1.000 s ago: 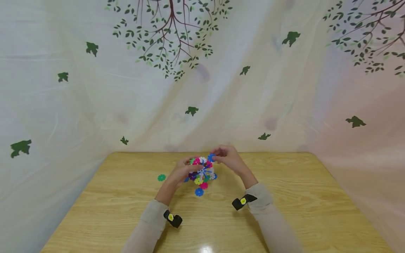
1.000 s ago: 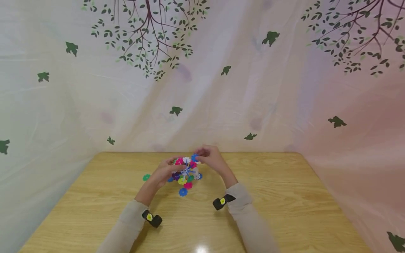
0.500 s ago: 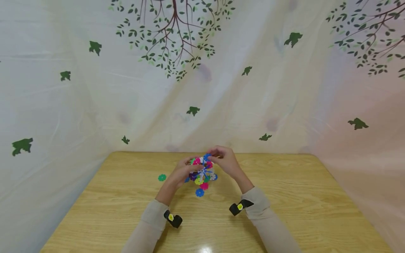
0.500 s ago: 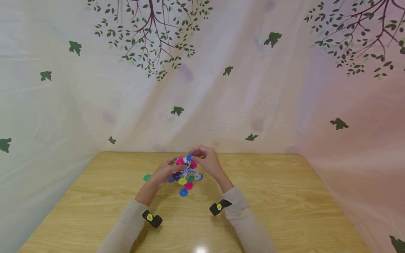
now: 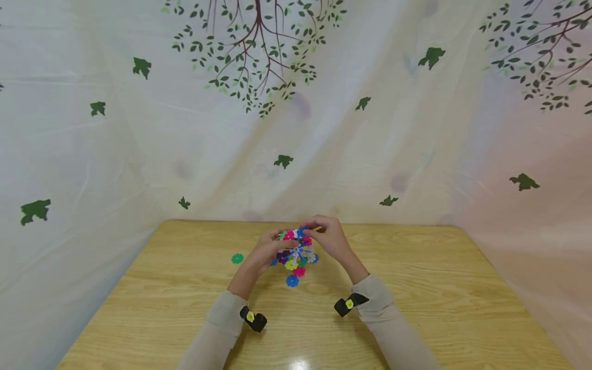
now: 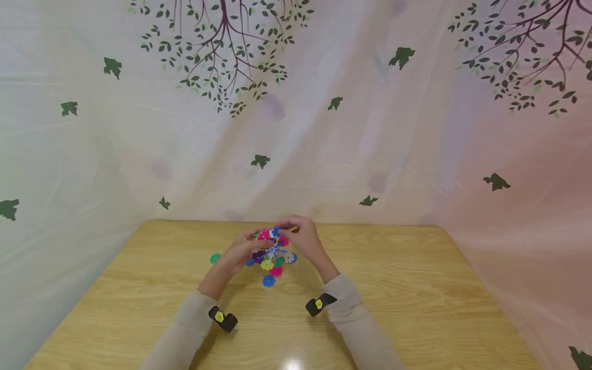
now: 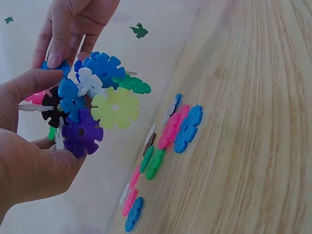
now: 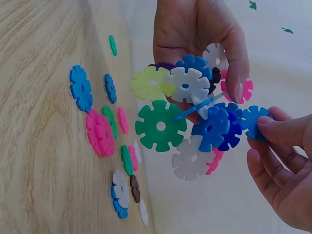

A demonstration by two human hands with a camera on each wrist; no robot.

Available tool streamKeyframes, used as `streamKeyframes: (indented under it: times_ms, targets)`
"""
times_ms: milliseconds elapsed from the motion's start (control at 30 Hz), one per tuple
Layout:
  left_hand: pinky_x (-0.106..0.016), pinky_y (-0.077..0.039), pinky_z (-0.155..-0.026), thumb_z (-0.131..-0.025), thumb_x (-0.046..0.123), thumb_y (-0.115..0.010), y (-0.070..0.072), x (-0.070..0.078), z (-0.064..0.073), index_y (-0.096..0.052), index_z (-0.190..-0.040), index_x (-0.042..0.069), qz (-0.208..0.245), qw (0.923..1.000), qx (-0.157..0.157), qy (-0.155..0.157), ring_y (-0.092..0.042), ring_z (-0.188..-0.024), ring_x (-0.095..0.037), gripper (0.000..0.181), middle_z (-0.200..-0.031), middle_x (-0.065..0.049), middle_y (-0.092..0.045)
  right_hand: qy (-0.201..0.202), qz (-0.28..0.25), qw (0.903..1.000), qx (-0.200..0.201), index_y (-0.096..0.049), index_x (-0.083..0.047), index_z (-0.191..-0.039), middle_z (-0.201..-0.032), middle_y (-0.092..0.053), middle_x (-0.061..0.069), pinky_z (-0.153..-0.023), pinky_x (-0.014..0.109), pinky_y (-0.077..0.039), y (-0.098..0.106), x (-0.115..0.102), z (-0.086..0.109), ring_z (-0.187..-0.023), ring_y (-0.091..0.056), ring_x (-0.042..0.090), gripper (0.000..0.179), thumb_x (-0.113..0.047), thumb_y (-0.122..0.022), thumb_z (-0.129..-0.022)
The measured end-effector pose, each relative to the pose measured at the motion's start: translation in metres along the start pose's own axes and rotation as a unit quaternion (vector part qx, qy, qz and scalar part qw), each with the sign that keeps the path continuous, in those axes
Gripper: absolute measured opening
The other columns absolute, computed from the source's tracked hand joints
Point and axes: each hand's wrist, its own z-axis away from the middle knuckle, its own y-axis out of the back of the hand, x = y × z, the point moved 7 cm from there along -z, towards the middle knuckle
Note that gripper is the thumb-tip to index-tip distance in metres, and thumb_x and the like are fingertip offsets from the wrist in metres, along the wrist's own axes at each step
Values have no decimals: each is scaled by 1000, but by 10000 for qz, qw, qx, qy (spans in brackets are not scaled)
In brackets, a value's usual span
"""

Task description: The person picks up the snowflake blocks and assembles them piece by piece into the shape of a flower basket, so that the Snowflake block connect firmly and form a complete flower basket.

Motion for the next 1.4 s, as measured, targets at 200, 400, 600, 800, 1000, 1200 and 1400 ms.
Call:
streamKeyframes:
  times_ms: [200,400,600,800,1000,1200,1400]
  targets:
    - [-29,-55,-92,-89,17,-76,0,0,-2,-58,-141,7,-15,10000,36,-29,-65,-103,-17,55,-129,-15,-65,59,-105,9999,1,-72,13,-103,-102,-71,30,-73,22,-57,-3,2,-1,-93,-69,44,12,7,-67,-93]
    - [-27,-58,-82,-87,16,-79,2,-1,-3,-63,-136,7,-23,9997,232,-9,-68,-93,-16,52,-119,-13,-70,-37,-1,9999,138,-73,12,-100,-100,-73,28,-72,20,-55,-5,7,-1,-90,-71,42,11,8,-69,-91]
    - [-27,-58,-79,-85,14,-80,2,-2,-2,-64,-134,6,-169,9986,495,12,-67,-91,-17,52,-118,-12,-70,-216,-46,9990,386,-74,11,-96,-97,-73,28,-66,19,-53,-12,34,-4,-87,-69,40,9,11,-68,-90]
    - [-26,-58,-78,-84,13,-81,2,-3,-3,-64,-135,7,-87,9981,611,49,-67,-91,-17,54,-119,-14,-69,-151,-144,9968,774,-76,5,-89,-90,-73,23,-60,19,-50,-16,55,-6,-79,-64,29,11,13,-69,-88]
    - [-27,-59,-80,-84,13,-81,-2,1,-3,-65,-134,7,42,9984,560,59,-67,-94,-18,53,-121,-15,-68,-38,-82,9948,1016,-77,-2,-84,-85,-73,15,-57,20,-50,-11,51,-4,-72,-60,15,18,14,-68,-87]
    - [-27,-58,-81,-84,13,-81,-5,7,-2,-67,-132,7,-7,9978,657,7,-66,-97,-19,50,-122,-15,-68,198,-59,9935,1118,-75,0,-81,-84,-71,16,-66,21,-56,-9,46,-4,-78,-65,21,20,18,-66,-85]
    - [-28,-59,-81,-84,12,-81,-8,11,0,-67,-131,6,-10,9975,699,-46,-66,-96,-20,49,-122,-17,-67,102,-181,9934,1131,-71,7,-81,-85,-70,22,-79,28,-61,-9,40,-3,-84,-68,29,17,22,-63,-85]
